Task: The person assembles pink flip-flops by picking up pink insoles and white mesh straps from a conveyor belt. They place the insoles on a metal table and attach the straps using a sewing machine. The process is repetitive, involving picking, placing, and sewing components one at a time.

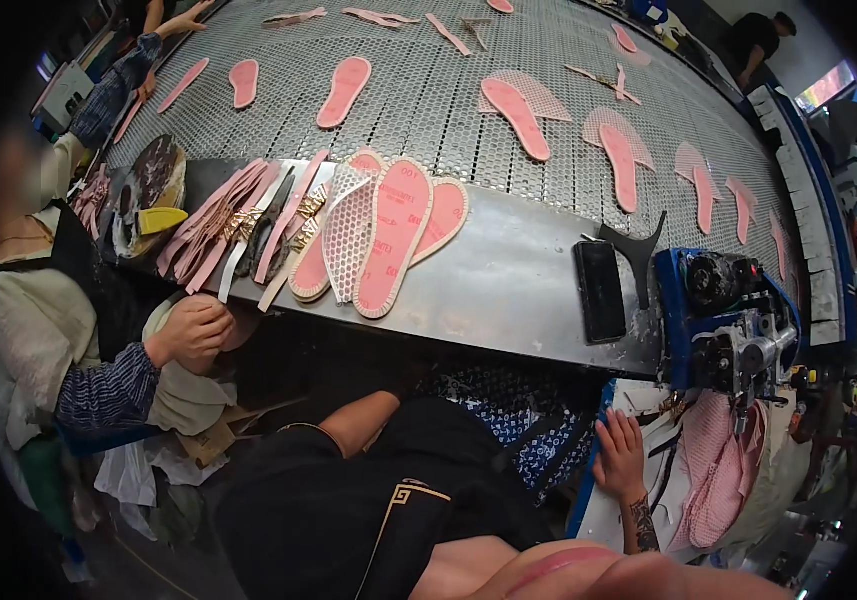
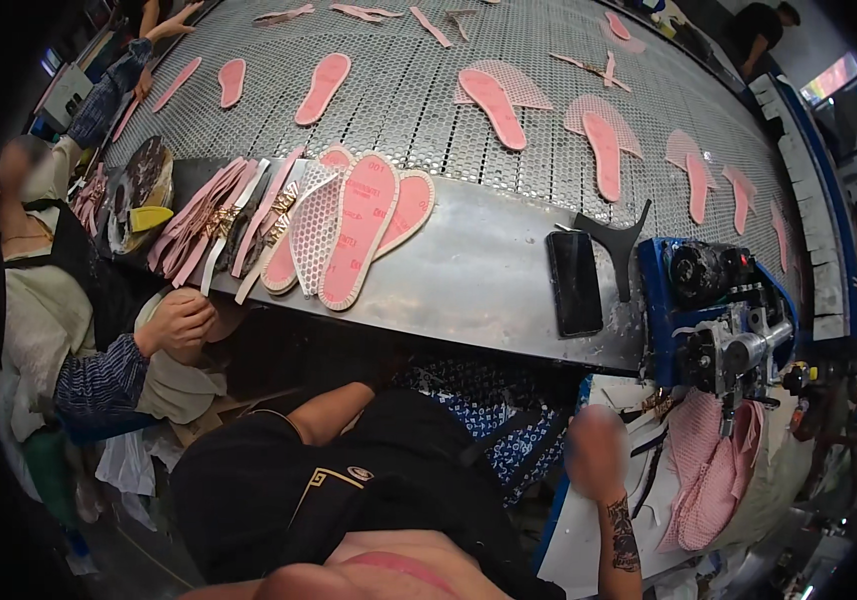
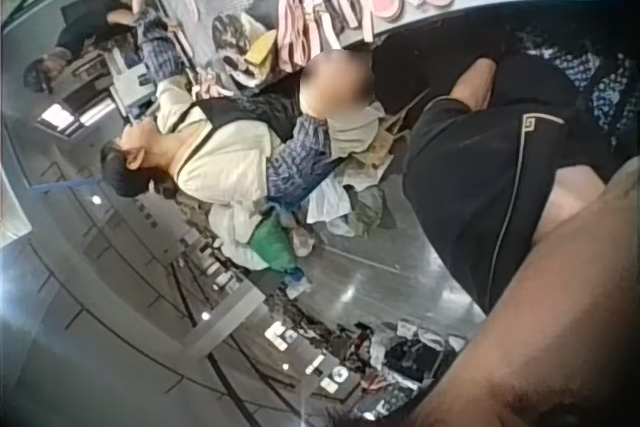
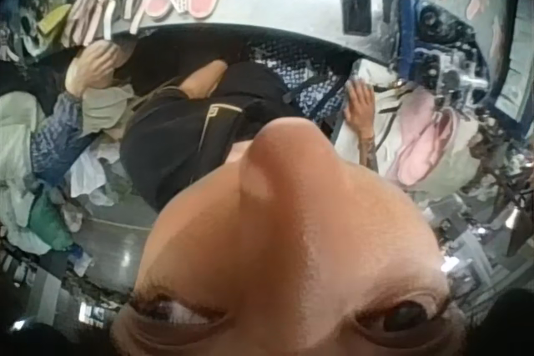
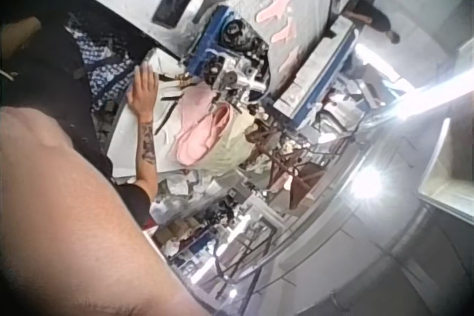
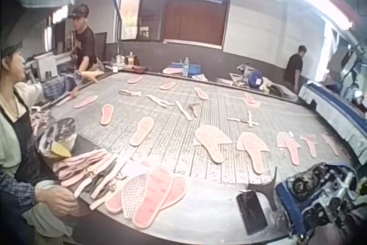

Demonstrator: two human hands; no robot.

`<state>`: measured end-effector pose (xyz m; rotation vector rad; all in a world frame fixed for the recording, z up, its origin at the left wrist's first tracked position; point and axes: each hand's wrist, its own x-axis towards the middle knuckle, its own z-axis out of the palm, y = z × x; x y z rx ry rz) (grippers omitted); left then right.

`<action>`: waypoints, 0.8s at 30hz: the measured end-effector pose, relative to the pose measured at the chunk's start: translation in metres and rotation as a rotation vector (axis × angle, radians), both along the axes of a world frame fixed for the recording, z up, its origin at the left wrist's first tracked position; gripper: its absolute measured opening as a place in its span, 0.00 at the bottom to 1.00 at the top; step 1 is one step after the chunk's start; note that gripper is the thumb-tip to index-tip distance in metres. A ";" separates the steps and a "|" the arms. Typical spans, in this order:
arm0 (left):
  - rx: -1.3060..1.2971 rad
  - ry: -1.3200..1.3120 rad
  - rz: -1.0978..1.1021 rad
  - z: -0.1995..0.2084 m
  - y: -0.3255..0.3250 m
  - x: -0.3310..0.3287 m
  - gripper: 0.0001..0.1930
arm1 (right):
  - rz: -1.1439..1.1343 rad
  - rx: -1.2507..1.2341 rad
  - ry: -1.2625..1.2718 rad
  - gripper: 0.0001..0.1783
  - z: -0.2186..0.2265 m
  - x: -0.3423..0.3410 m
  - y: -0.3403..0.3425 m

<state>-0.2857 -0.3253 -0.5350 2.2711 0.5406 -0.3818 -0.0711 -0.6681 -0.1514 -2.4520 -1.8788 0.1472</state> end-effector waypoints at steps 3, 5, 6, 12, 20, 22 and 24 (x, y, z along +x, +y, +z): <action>-0.008 0.000 -0.018 -0.001 -0.001 0.002 0.20 | -0.040 0.008 0.023 0.37 0.000 0.000 0.001; -0.018 0.007 -0.027 -0.001 -0.002 0.001 0.20 | -0.061 0.020 0.027 0.37 0.000 0.001 0.002; -0.016 0.013 -0.035 -0.001 -0.002 0.001 0.20 | -0.072 0.030 0.022 0.37 -0.001 0.001 0.001; -0.022 0.043 -0.089 0.004 -0.005 -0.001 0.21 | -0.309 0.188 -0.213 0.36 -0.010 -0.004 -0.019; 0.021 0.098 -0.122 0.013 0.004 -0.022 0.21 | -1.612 0.031 -0.679 0.30 -0.041 -0.020 -0.126; 0.030 0.089 -0.156 0.011 0.009 -0.009 0.21 | -1.656 0.061 -0.457 0.27 -0.045 -0.029 -0.133; 0.046 0.091 -0.192 0.009 0.014 0.005 0.21 | -1.661 0.089 -0.327 0.25 -0.043 -0.037 -0.132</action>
